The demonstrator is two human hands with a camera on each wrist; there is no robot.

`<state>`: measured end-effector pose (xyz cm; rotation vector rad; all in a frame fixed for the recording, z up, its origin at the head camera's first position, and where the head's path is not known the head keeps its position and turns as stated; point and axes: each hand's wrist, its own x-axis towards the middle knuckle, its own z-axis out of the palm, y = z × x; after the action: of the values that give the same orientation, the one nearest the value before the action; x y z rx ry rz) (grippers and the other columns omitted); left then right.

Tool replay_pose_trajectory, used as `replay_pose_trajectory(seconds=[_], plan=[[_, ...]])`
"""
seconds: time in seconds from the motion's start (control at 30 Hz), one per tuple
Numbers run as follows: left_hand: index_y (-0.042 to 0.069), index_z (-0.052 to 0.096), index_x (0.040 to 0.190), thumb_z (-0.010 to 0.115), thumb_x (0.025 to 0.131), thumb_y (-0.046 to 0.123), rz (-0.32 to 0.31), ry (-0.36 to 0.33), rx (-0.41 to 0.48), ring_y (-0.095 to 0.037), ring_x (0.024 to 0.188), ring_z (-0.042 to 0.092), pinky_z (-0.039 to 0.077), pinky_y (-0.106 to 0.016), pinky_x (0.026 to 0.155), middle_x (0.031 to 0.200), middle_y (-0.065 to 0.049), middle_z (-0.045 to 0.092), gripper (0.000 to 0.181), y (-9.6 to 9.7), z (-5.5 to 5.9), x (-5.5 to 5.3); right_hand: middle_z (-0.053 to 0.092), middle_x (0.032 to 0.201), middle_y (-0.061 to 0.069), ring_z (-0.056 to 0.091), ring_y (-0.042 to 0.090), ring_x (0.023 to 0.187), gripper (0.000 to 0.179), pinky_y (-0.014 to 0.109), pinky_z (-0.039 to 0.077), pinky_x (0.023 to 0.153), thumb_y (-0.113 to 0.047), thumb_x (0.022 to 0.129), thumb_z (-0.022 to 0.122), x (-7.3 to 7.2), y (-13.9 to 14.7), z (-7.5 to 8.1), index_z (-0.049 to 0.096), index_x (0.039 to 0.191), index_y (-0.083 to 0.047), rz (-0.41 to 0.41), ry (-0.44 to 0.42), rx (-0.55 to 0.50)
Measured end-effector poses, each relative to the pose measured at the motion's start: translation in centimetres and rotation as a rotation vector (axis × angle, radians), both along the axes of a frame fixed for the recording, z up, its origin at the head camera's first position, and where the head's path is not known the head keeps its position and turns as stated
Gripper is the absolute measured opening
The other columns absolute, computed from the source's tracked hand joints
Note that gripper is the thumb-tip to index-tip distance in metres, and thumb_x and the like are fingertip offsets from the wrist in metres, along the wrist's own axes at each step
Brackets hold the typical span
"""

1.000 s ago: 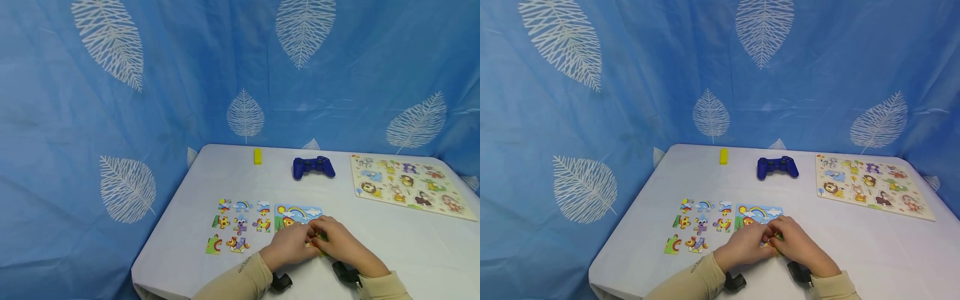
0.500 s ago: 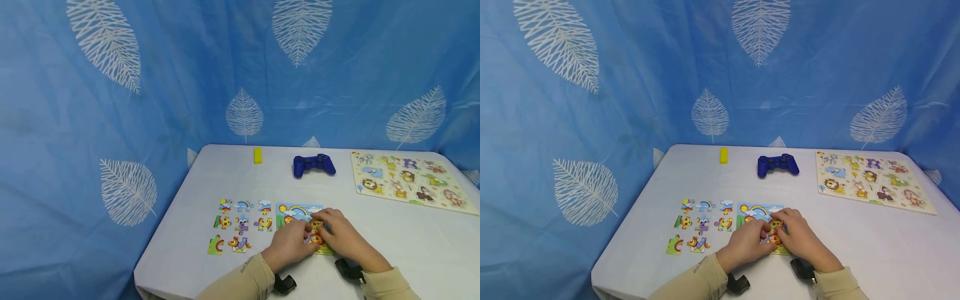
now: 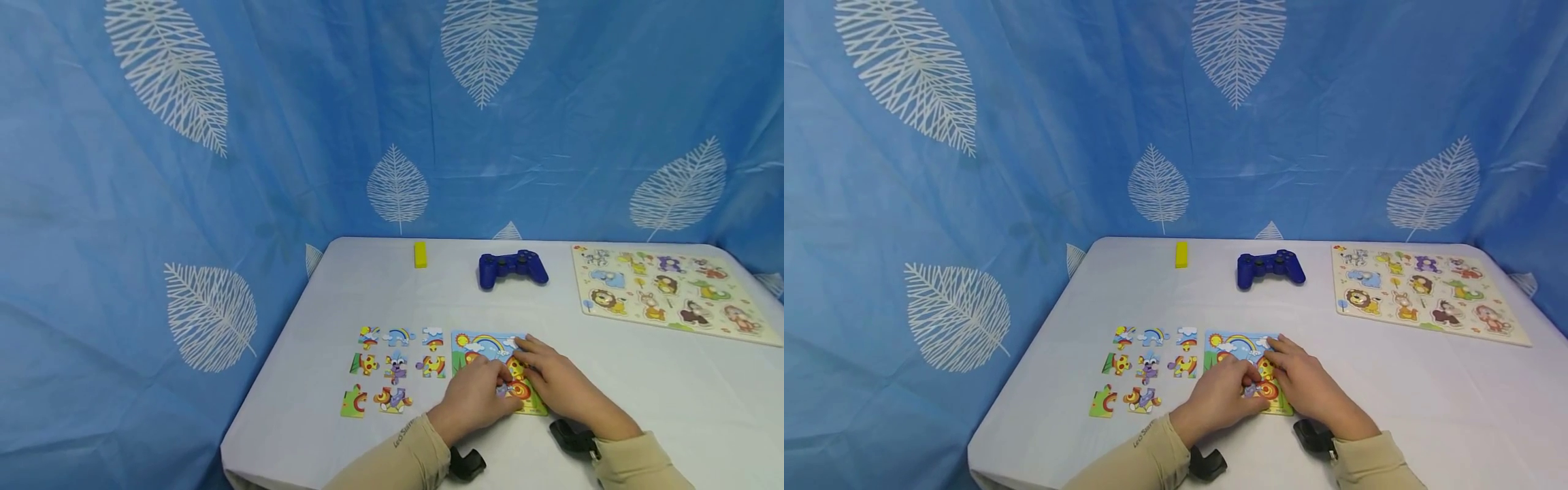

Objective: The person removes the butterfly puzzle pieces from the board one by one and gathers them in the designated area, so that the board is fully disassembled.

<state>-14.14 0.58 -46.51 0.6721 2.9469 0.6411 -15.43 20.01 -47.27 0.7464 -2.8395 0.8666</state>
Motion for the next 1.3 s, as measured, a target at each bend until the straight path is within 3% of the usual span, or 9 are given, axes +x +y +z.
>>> replay_pose_trajectory(seconds=[0.23, 0.43, 0.67, 1.0, 1.3], plan=[[0.030, 0.071, 0.106, 0.081, 0.087, 0.049, 0.009, -0.023, 0.000, 0.003, 0.076, 0.048, 0.039, -0.016, 0.062, 0.091, 0.015, 0.055, 0.028, 0.02, 0.12, 0.05, 0.055, 0.146, 0.027, 0.042, 0.053, 0.141, 0.032, 0.067, 0.038, 0.108, 0.001, 0.096, 0.066, 0.01, 0.07, 0.11, 0.069, 0.127, 0.003, 0.002, -0.008, 0.004], [0.032, 0.073, 0.112, 0.080, 0.088, 0.048, -0.004, -0.030, -0.002, 0.002, 0.082, 0.052, 0.041, -0.016, 0.065, 0.097, 0.015, 0.059, 0.030, 0.16, 0.28, 0.01, 0.054, 0.147, 0.027, 0.041, 0.053, 0.141, 0.031, 0.068, 0.037, 0.108, 0.002, 0.096, 0.064, 0.06, 0.14, 0.14, 0.069, 0.127, 0.004, -0.012, -0.023, -0.002], [0.025, 0.070, 0.111, 0.082, 0.087, 0.047, 0.031, -0.075, 0.018, 0.001, 0.076, 0.050, 0.044, -0.018, 0.066, 0.095, 0.012, 0.056, 0.034, 0.01, 0.45, 0.13, 0.054, 0.147, 0.026, 0.041, 0.052, 0.142, 0.031, 0.067, 0.037, 0.109, 0.001, 0.097, 0.065, 0.18, -0.04, 0.19, 0.069, 0.128, 0.003, -0.011, -0.043, 0.001], [0.027, 0.070, 0.107, 0.083, 0.084, 0.046, 0.049, -0.037, 0.042, 0.002, 0.077, 0.052, 0.043, -0.018, 0.064, 0.096, 0.014, 0.057, 0.032, -0.10, 0.08, 0.29, 0.055, 0.146, 0.027, 0.042, 0.053, 0.140, 0.031, 0.067, 0.038, 0.108, 0.004, 0.096, 0.063, 0.15, -0.12, 0.23, 0.069, 0.126, 0.005, 0.004, -0.012, -0.004], [0.027, 0.070, 0.106, 0.082, 0.087, 0.043, 0.015, -0.026, 0.070, 0.004, 0.074, 0.046, 0.040, -0.016, 0.063, 0.091, 0.015, 0.055, 0.027, -0.23, -0.18, 0.37, 0.055, 0.147, 0.026, 0.042, 0.051, 0.142, 0.031, 0.066, 0.038, 0.109, 0.005, 0.097, 0.061, 0.46, -0.14, 0.32, 0.068, 0.128, 0.005, -0.013, -0.036, -0.002]])
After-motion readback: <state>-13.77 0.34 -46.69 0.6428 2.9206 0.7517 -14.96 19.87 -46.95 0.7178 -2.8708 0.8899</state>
